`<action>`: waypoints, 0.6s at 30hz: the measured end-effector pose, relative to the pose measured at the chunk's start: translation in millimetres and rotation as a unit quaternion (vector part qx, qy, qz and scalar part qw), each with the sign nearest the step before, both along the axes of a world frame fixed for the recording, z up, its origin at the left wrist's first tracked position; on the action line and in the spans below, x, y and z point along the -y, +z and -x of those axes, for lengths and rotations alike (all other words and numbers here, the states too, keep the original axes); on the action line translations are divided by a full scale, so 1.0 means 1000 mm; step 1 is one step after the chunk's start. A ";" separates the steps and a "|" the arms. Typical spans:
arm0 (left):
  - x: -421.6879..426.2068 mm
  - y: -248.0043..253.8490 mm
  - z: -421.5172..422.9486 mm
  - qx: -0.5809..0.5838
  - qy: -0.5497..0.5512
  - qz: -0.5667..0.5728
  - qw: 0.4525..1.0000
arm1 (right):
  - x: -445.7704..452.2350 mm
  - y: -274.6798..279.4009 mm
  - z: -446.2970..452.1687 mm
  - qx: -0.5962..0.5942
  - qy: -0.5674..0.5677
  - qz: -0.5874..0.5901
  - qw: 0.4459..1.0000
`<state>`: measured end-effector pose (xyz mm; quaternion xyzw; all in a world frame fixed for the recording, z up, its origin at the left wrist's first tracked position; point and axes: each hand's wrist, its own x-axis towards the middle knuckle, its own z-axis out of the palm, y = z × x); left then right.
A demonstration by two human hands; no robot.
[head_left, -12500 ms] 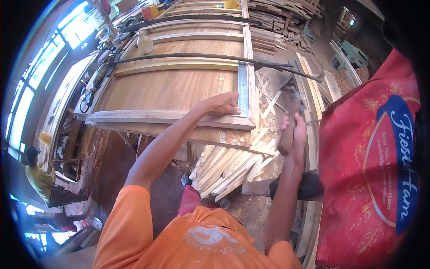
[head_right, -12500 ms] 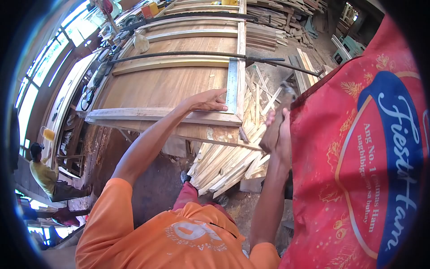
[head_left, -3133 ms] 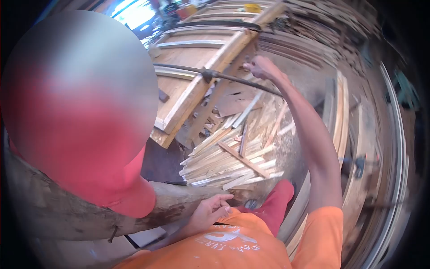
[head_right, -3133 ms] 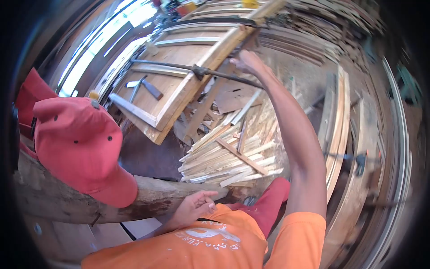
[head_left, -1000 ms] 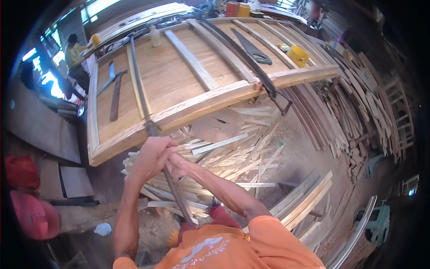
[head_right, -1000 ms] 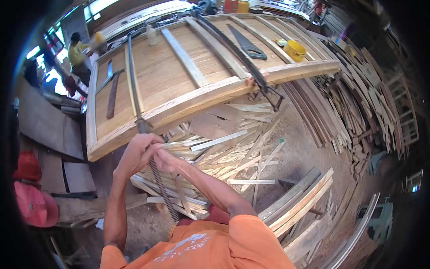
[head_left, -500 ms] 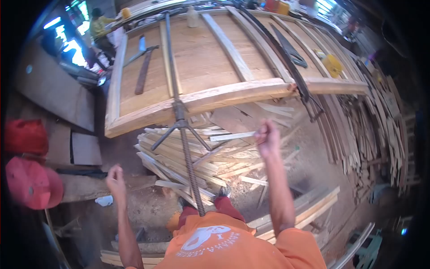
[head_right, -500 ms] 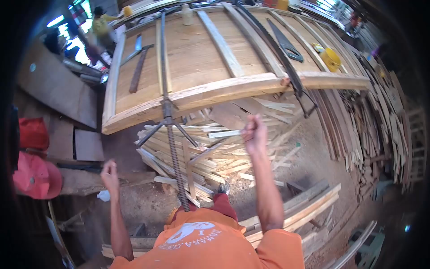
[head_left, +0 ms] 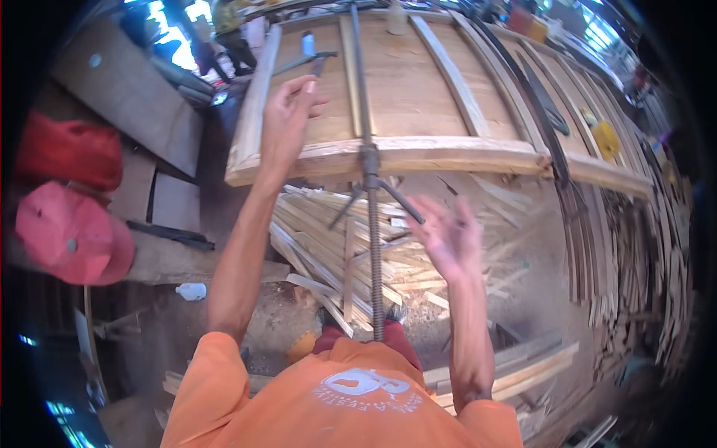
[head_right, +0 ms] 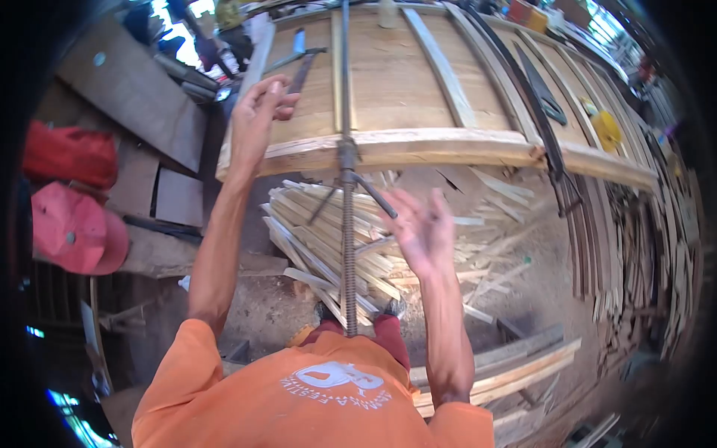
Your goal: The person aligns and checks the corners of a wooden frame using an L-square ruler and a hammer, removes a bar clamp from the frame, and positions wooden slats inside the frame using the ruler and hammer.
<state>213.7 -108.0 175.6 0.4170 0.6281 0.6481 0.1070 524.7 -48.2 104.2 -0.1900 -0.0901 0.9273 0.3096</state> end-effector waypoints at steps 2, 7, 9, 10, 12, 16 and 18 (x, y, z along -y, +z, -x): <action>0.004 0.016 0.009 0.042 0.002 -0.019 0.999 | 0.005 0.040 -0.005 -0.013 -0.032 -0.061 0.998; 0.006 0.034 0.047 0.044 -0.022 0.041 0.998 | -0.010 0.046 -0.038 0.226 -0.088 -0.364 0.899; -0.006 0.025 0.032 0.046 -0.036 0.082 0.995 | 0.011 0.018 -0.010 0.325 -0.041 -0.302 0.895; -0.016 0.019 0.026 0.049 -0.055 0.132 0.988 | 0.025 0.010 0.005 0.324 0.004 -0.248 0.913; -0.025 0.003 0.021 0.055 -0.067 0.125 0.988 | 0.051 0.014 0.035 0.260 -0.012 -0.273 0.926; -0.028 0.036 0.065 -0.015 -0.036 0.059 0.998 | 0.077 0.032 -0.005 0.227 0.211 -0.420 0.853; -0.016 0.050 0.089 -0.014 -0.012 0.039 0.999 | 0.051 0.049 -0.027 0.133 0.120 -0.551 0.815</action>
